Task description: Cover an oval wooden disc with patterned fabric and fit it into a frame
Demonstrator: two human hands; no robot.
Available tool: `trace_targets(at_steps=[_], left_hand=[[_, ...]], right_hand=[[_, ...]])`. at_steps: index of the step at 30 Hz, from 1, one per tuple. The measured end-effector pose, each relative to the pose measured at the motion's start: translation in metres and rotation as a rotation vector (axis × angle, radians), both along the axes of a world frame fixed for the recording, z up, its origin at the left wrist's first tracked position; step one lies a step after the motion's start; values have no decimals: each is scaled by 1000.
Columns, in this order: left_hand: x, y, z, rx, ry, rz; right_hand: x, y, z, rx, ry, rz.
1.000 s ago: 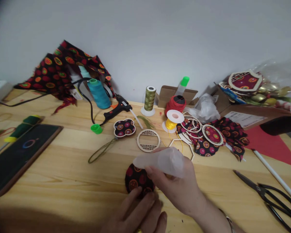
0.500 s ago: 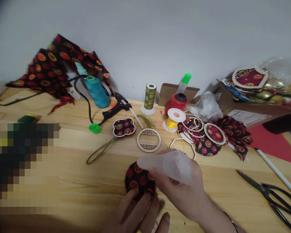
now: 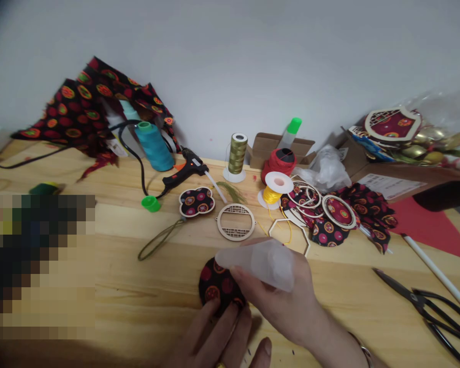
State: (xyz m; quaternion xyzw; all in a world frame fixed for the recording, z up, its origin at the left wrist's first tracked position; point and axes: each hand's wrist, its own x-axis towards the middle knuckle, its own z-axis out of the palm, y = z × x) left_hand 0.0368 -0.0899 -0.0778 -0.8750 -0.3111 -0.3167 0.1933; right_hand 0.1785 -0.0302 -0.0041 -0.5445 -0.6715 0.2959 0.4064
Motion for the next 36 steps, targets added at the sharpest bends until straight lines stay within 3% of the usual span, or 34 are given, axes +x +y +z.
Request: trace_targets(at_steps=[2,4,9,27,31,36], left_hand=[[6,-1,-7,61,-197,78],[10,-2,-13,161,-241,100],[6,-1,-12,42,-77,83],[0,-1,-7,36,-41,49],[-1,-2,-8,30,-21,37],[1,-1,-6,29,-54,57]], right_hand=[[-1,-1,0,-8,3,1],[-1,-2,0,-21,11,-7],[0,-1,-2,-41,11,-24],[-1,0,-1,-40,64,-154],[1,1,-1,-3,59,-128],[0,0,1,-53,74,-221]])
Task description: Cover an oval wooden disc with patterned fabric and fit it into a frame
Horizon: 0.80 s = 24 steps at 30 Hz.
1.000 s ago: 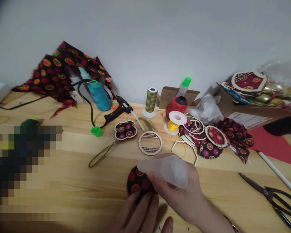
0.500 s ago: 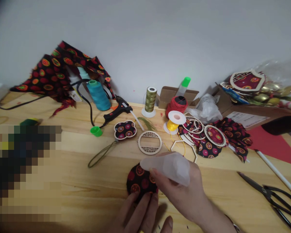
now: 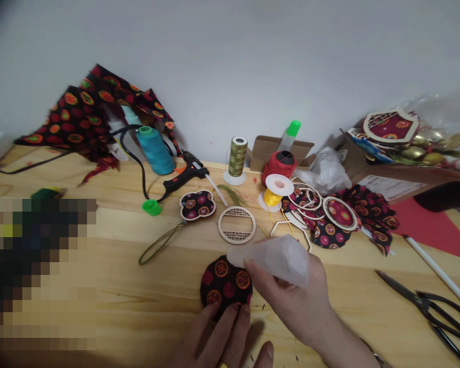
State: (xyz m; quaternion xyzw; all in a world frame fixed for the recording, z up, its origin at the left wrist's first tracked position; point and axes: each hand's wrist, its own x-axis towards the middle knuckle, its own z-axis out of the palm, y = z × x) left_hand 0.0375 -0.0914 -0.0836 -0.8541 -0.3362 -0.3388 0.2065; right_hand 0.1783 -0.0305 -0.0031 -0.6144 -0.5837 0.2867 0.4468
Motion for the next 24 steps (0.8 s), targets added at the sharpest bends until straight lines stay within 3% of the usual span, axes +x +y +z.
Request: trace_targets(at_steps=[9,18,24], left_hand=[[-1,2,-2,-2,6,-11],[0,3,-1,26,-4,-1],[-1,2,-1,24,31,-12]], right_hand=[[-1,-2,-3,-4,-46,158],[-1,-1,-3,52,-64,118],[-1,-1,-2,44,-69,14]])
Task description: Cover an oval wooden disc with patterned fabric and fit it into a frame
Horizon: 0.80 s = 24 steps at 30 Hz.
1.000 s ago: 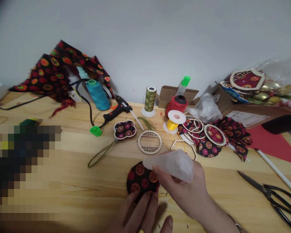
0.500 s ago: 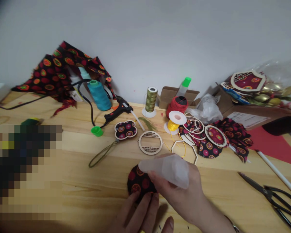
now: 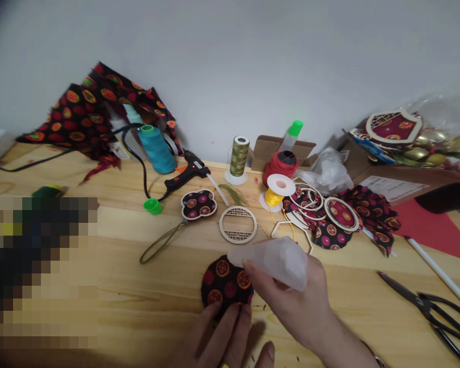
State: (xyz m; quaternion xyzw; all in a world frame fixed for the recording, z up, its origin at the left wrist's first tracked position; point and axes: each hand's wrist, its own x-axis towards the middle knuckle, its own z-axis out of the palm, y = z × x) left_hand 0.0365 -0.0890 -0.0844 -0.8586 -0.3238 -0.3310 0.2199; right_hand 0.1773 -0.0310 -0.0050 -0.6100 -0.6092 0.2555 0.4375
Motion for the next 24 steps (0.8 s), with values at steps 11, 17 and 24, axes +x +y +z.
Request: trace_targets(at_steps=[11,17,24], left_hand=[[-3,-1,-1,-7,4,-8],[-2,0,4,-23,6,-9],[-2,1,3,-7,-5,-5]], right_hand=[[-2,-3,-3,16,23,3],[3,-2,-5,32,-56,109],[2,-1,-5,68,-86,36]])
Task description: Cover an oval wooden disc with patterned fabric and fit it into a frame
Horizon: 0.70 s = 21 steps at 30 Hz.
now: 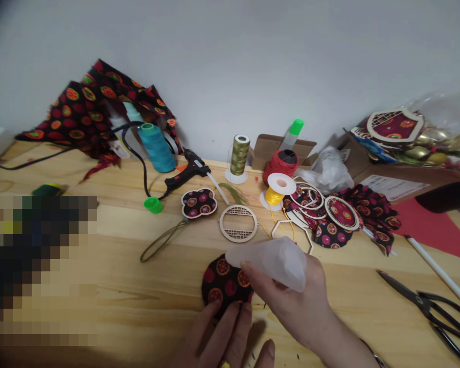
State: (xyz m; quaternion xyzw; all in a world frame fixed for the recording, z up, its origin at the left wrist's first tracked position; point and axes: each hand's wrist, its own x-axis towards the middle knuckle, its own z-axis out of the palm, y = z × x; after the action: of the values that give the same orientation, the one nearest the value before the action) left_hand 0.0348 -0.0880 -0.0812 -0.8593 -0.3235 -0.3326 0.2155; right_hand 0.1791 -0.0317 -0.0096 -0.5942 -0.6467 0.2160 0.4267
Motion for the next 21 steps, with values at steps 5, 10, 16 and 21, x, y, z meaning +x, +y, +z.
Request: trace_targets(at_steps=[5,10,16,21], left_hand=[[1,-1,-1,-20,6,-2],[2,-3,-2,-23,0,4],[0,0,0,-6,4,3],[-1,0,0,3,22,-2]], right_hand=[[0,0,2,-4,-8,-72],[-2,0,5,-55,22,-119],[1,-1,4,-58,20,-144],[2,-2,2,-38,6,-81]])
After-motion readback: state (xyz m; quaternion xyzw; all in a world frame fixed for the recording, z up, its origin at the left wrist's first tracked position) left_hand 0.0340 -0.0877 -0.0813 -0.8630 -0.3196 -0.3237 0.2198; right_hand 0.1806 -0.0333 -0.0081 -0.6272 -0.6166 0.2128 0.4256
